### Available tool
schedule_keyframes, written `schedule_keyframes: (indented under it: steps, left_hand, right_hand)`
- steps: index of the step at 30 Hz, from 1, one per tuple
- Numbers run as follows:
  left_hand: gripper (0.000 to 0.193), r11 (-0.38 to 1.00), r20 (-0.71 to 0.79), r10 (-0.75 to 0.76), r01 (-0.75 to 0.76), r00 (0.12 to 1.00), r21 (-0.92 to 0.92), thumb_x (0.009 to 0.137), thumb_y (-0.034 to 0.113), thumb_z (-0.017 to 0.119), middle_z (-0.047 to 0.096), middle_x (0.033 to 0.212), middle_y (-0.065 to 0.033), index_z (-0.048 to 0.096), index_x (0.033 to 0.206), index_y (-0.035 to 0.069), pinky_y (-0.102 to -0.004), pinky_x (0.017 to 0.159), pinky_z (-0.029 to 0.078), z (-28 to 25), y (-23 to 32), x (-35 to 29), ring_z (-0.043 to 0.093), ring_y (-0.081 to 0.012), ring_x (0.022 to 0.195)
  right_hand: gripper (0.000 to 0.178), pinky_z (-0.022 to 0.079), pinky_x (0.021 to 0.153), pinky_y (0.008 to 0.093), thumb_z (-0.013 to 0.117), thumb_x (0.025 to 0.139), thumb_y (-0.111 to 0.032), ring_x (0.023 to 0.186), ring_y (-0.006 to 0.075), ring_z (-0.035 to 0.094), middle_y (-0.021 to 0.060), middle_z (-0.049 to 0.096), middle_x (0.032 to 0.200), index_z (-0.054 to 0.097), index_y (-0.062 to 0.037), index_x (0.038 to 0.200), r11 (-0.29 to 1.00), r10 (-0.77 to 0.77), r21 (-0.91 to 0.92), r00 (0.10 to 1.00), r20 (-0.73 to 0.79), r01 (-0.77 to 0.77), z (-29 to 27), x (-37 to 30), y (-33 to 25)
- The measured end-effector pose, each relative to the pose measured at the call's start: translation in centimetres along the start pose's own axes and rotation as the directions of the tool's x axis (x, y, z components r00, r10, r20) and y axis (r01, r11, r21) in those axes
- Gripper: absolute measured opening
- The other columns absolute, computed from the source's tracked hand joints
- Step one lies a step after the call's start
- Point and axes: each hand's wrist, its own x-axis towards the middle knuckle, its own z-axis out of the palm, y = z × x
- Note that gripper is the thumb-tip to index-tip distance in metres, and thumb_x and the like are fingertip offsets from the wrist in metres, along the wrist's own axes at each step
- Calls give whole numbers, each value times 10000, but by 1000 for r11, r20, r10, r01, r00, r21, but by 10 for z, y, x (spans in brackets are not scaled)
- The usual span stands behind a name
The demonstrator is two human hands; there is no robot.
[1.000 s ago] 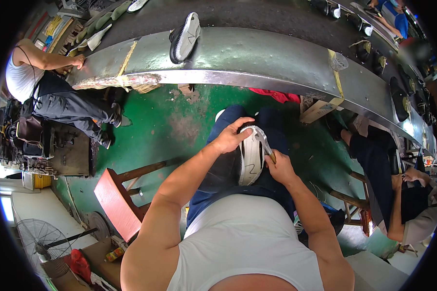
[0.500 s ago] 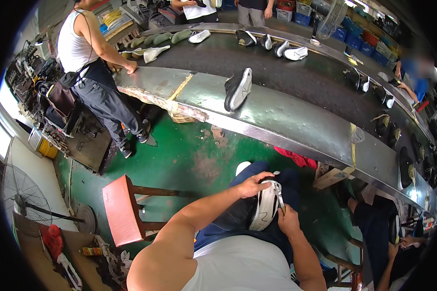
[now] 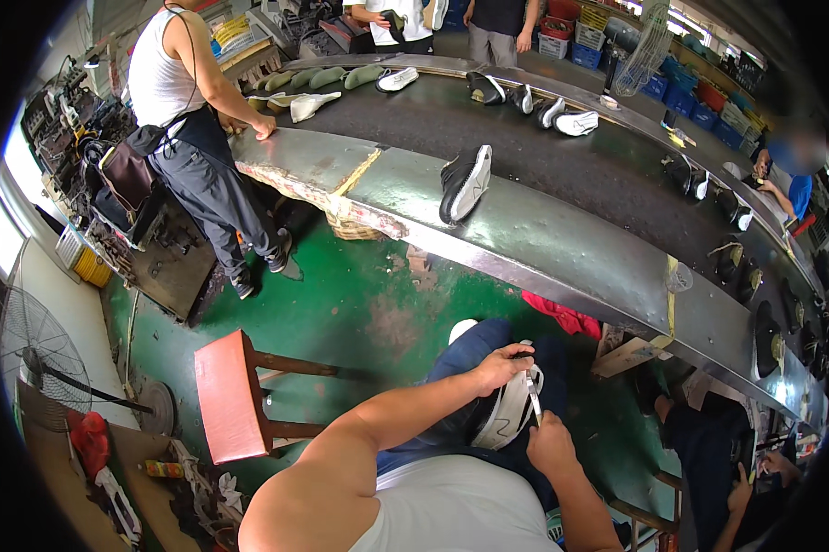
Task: Manually assemble and last shoes using hand tools on a production line.
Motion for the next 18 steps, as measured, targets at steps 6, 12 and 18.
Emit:
schedule_keyframes:
  steps: [6, 12, 18]
  left_hand:
    - [350, 979, -21, 106, -100, 994, 179, 958, 193, 657, 638, 1038, -23, 603, 1295, 114, -276, 832, 496, -3, 12, -10, 578, -103, 944]
    - [477, 964, 145, 115, -145, 983, 221, 940, 50, 647, 630, 1125, -42, 512, 1392, 119, -290, 918, 489, 5, 11, -7, 577, -128, 1027]
    - [661, 888, 250, 42, -150, 967, 434, 904, 55, 667, 591, 1258, -101, 385, 1496, 138, -320, 994, 459, 0, 19, -3, 563, -184, 1116]
  right_hand:
    - [271, 558, 704, 375, 616, 901, -149, 824, 278, 719, 209, 711, 939, 595, 53, 1082, 842, -85, 517, 909, 407, -152, -19, -17, 49]
    - [318, 508, 596, 277, 438, 1038, -242, 649, 121, 607, 69, 624, 788, 563, 44, 1101, 621, 0, 779, 994, -110, 86, -41, -13, 19]
    - [327, 509, 619, 364, 511, 1003, -298, 618, 217, 657, 108, 640, 659, 606, 12, 965, 861, 109, 475, 978, 179, -183, -9, 41, 49]
